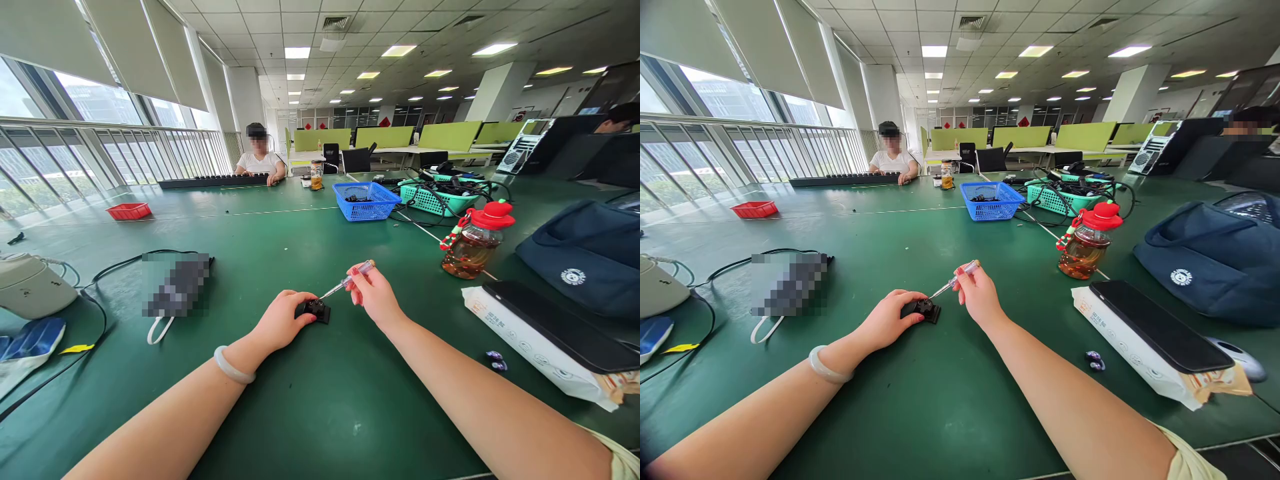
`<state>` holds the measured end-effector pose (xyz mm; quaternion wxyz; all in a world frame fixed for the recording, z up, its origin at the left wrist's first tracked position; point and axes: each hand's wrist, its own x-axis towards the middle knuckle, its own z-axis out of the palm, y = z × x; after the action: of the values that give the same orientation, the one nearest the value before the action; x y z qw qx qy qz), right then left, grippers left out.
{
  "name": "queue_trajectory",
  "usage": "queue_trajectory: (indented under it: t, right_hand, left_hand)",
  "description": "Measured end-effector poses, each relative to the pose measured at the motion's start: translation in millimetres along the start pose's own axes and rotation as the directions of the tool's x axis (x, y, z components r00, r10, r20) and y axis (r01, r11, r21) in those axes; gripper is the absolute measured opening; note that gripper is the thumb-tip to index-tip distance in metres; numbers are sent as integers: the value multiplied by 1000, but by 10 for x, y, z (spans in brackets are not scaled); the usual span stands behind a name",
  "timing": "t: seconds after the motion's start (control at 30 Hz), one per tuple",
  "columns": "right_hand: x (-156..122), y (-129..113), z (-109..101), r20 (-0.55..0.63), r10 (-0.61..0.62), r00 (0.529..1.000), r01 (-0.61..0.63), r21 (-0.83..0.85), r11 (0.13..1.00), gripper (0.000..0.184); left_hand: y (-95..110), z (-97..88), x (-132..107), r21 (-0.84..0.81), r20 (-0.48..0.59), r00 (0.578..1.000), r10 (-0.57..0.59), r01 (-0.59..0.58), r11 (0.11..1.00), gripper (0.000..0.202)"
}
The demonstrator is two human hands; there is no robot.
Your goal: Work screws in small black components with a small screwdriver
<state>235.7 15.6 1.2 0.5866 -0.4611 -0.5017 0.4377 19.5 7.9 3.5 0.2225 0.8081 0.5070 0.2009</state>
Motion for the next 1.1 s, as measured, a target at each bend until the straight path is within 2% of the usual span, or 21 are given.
queue_trajectory:
  t: [0.3,0.47,0.63,0.8,0.93,1.1]
  right_hand:
    - [50,110,15,-17,202,979,-193,215,957,54]
    - [82,149,3,6,296,955,-285,288,914,47]
    - [99,155,-4,11,336,942,-324,303,896,41]
    - [102,169,7,-1,319,948,-308,258,916,45]
    - [112,158,-4,14,363,932,-355,246,902,45]
    - [135,145,-33,47,401,915,-395,314,863,44]
  left_hand:
    - [6,0,7,-5,13,1000,3,-2,1000,33]
    - [2,0,4,-4,7,1000,10,-10,1000,32]
    - [6,6,0,17,12,999,30,-30,999,31]
    - [29,4,1,46,9,999,32,-32,998,32]
    - [50,-6,1,44,19,1000,16,-17,999,32]
    - [41,-4,-5,66,23,1000,18,-19,998,33]
